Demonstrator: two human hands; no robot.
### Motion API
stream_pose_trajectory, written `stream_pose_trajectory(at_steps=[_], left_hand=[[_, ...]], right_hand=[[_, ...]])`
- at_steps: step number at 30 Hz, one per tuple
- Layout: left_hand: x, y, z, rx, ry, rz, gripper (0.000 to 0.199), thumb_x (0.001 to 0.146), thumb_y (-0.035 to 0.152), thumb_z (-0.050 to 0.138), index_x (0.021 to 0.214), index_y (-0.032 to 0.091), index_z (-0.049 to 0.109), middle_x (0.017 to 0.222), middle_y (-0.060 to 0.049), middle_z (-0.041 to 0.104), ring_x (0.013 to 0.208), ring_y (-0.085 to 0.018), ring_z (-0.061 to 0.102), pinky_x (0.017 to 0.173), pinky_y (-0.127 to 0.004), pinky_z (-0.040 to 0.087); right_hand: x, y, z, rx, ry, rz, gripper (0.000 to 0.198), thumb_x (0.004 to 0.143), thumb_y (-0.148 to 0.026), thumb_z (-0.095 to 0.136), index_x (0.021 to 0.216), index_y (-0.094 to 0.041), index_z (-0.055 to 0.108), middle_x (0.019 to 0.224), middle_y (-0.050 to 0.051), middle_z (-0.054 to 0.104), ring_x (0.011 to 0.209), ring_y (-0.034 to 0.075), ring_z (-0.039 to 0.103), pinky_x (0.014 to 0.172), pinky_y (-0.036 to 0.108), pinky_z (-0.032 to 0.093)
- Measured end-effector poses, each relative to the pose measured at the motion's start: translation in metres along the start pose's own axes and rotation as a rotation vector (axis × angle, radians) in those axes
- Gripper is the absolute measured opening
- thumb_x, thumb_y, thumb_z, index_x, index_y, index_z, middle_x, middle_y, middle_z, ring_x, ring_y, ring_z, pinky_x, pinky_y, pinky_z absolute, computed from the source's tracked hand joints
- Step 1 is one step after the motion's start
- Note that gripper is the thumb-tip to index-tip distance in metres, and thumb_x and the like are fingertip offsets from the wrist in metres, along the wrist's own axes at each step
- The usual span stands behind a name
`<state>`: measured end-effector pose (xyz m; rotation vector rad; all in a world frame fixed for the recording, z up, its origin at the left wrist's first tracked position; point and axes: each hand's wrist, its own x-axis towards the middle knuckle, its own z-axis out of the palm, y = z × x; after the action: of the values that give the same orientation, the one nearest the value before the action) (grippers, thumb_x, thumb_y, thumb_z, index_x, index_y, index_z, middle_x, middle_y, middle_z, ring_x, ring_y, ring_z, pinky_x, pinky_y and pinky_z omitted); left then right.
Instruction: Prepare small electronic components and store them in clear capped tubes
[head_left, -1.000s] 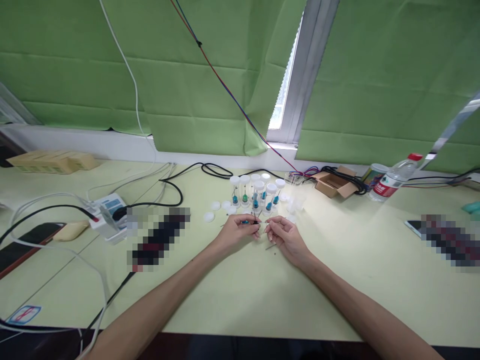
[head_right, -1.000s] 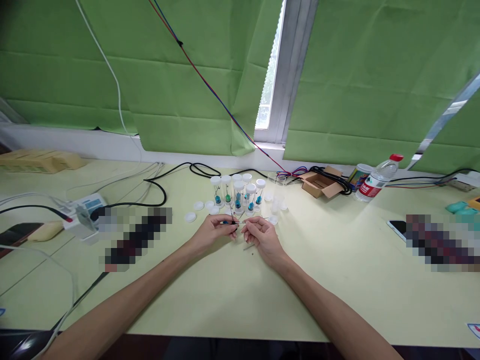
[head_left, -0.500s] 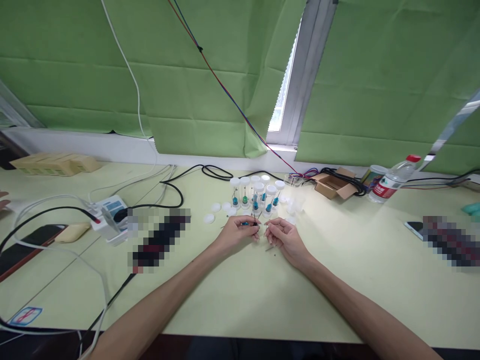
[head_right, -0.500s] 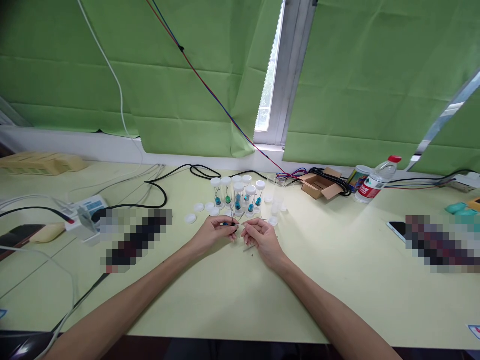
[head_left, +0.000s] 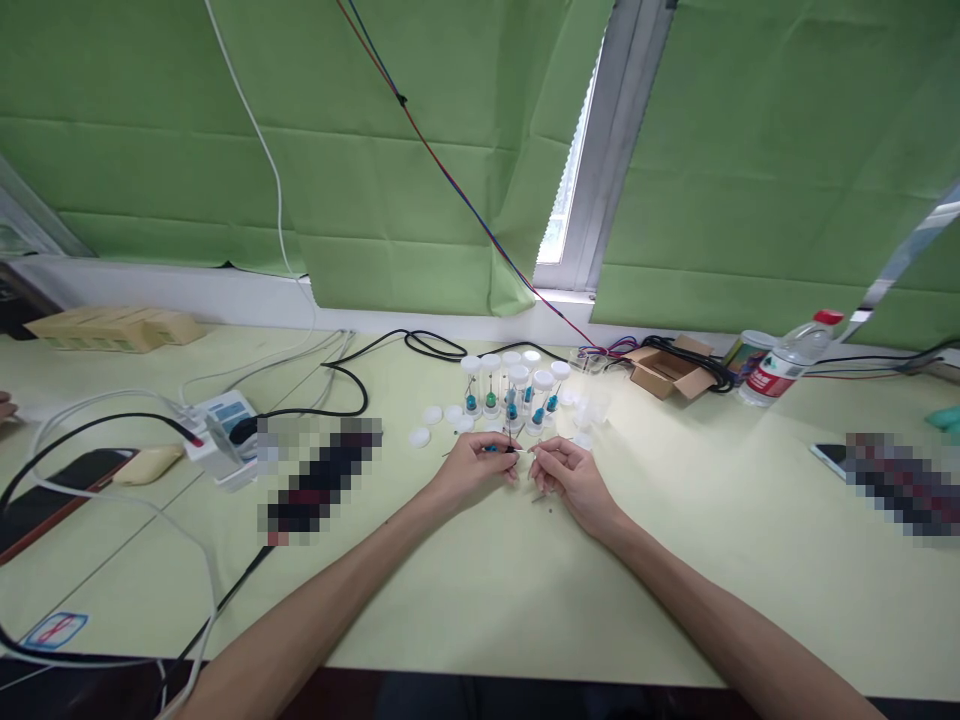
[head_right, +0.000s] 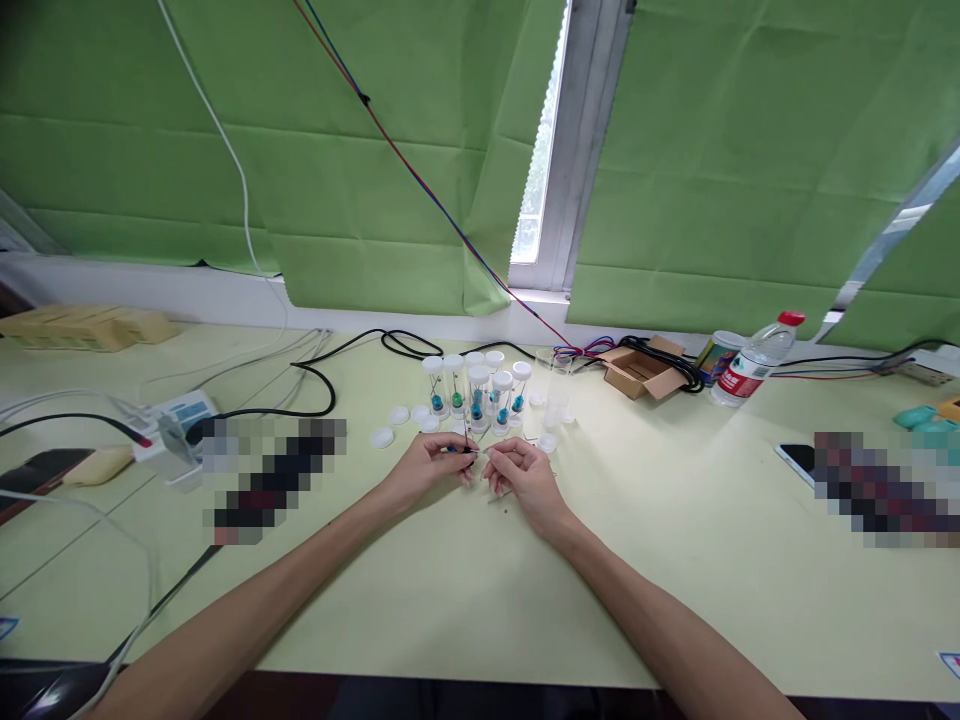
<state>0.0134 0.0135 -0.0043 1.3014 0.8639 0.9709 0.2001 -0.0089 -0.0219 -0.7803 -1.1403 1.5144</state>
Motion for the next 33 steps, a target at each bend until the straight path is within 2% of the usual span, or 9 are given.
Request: stream_pose_trajectory(at_steps=[16,25,33], left_hand=[[0.0002,-0.0043,0.0016,0.076,-0.013,0.022,0.027,0.071,0.033,0.077,0.088,0.012,0.072,0.07,-0.004,0.068,0.058,-0.016,0.066,0.062,-0.029,0.052],[-0.0014,-0.0007,0.0036,0.102,-0.012,0.02,0.028,0.071,0.033,0.076,0.088,0.011,0.072,0.068,-0.005,0.068,0.058,-0.017,0.066,0.062,-0.029,0.052],[-0.0007,-0.0017,0.0036,0.093,-0.009,0.03,0.027,0.072,0.033,0.076,0.088,0.012,0.073,0.067,-0.004,0.067,0.057,-0.016,0.064,0.061,-0.028,0.052]], right_hand=[[0.0011,-0.0007,0.0006,-0.055,0.036,0.057,0.036,0.082,-0.053,0.066,0.079,-0.017,0.062,0.059,0.001,0.066,0.044,0.009,0.052,0.044,0.022,0.04],[0.0028,0.0039,-0.0014,0.064,0.019,0.087,0.035,0.079,-0.052,0.07,0.08,-0.017,0.061,0.058,0.0,0.065,0.047,0.009,0.053,0.046,0.02,0.041],[0.0023,0.0028,0.0,0.132,-0.008,0.108,0.032,0.078,-0.048,0.072,0.084,-0.018,0.061,0.058,0.0,0.065,0.045,0.009,0.051,0.043,0.02,0.037]])
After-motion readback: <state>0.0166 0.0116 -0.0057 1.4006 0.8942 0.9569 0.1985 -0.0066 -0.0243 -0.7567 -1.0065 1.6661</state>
